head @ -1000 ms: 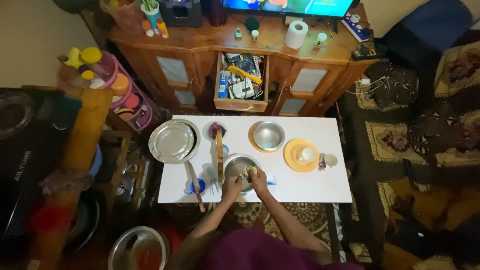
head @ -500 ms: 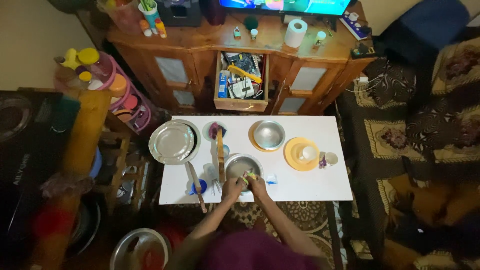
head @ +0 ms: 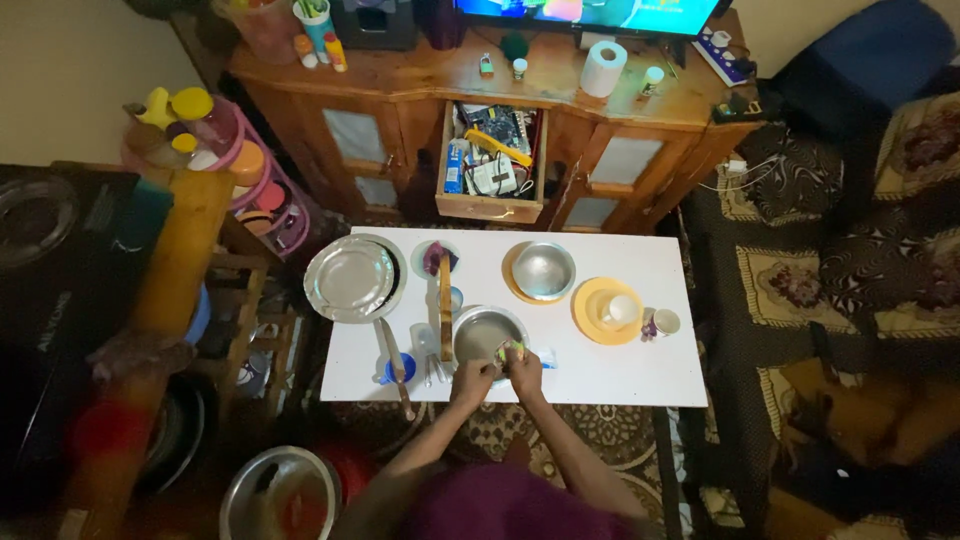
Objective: The person washes utensils by scrubbing a spoon with a sponge in a bowl of water by hand.
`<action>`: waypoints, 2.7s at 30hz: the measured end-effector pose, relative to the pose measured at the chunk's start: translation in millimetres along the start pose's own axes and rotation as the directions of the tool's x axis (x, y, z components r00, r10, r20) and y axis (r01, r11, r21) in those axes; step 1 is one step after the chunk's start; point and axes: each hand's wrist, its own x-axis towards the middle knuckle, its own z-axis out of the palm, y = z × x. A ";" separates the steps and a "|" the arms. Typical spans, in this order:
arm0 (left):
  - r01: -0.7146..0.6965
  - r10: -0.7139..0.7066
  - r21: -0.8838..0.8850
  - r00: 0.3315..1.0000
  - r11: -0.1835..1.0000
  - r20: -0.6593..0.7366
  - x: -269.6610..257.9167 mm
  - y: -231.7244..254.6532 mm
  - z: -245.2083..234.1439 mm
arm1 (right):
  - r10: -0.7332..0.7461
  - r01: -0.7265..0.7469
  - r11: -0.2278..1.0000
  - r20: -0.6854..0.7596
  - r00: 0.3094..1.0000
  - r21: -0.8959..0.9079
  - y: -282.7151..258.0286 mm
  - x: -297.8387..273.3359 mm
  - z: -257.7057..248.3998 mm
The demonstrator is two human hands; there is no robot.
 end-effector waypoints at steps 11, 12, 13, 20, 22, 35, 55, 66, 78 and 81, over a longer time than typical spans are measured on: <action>0.040 -0.046 -0.051 0.993 0.998 -0.106 3.1 3.0 10.6 | 0.302 -0.341 0.844 0.158 0.940 0.414 -0.4 4.8 15.7; 0.040 -0.045 -0.052 0.994 0.998 -0.104 3.7 3.8 10.9 | 0.317 -0.369 0.819 0.189 0.929 0.439 -0.6 5.3 14.6; 0.039 -0.048 -0.103 0.995 0.994 -0.083 3.2 4.8 10.8 | 0.312 -0.374 0.820 0.209 0.927 0.433 -1.1 7.0 13.2; 0.060 -0.053 -0.231 0.998 0.971 0.034 1.8 3.3 13.0 | 0.280 -0.354 0.877 0.254 0.926 0.324 -2.3 15.0 3.2; 0.033 -0.036 -0.096 0.999 0.995 -0.024 8.3 2.7 14.8 | 0.275 -0.343 0.894 0.252 0.928 0.290 -3.3 17.4 2.5; -0.077 0.060 -0.033 0.927 0.996 -0.371 3.6 27.5 -3.8 | 0.117 -0.137 0.990 0.414 0.903 0.020 -1.1 20.3 0.0; -0.143 -0.059 -0.485 0.924 0.863 -0.378 25.6 0.3 -29.7 | 0.067 -0.052 0.998 0.483 0.873 -0.044 -9.0 31.4 -28.9; -0.099 -0.172 -0.846 0.961 0.524 -0.219 45.4 -16.5 -44.4 | 0.210 -0.318 0.902 0.349 0.913 0.291 -9.5 24.1 -32.6; 0.005 0.074 -0.937 0.997 0.350 0.033 42.7 -3.8 -48.8 | 0.319 -0.381 0.619 0.224 0.921 0.687 -10.7 29.2 -27.8; 0.118 -0.045 -0.885 0.993 0.451 0.110 44.8 -4.7 -36.8 | 0.243 -0.303 0.619 0.189 0.951 0.725 -11.3 29.3 -32.5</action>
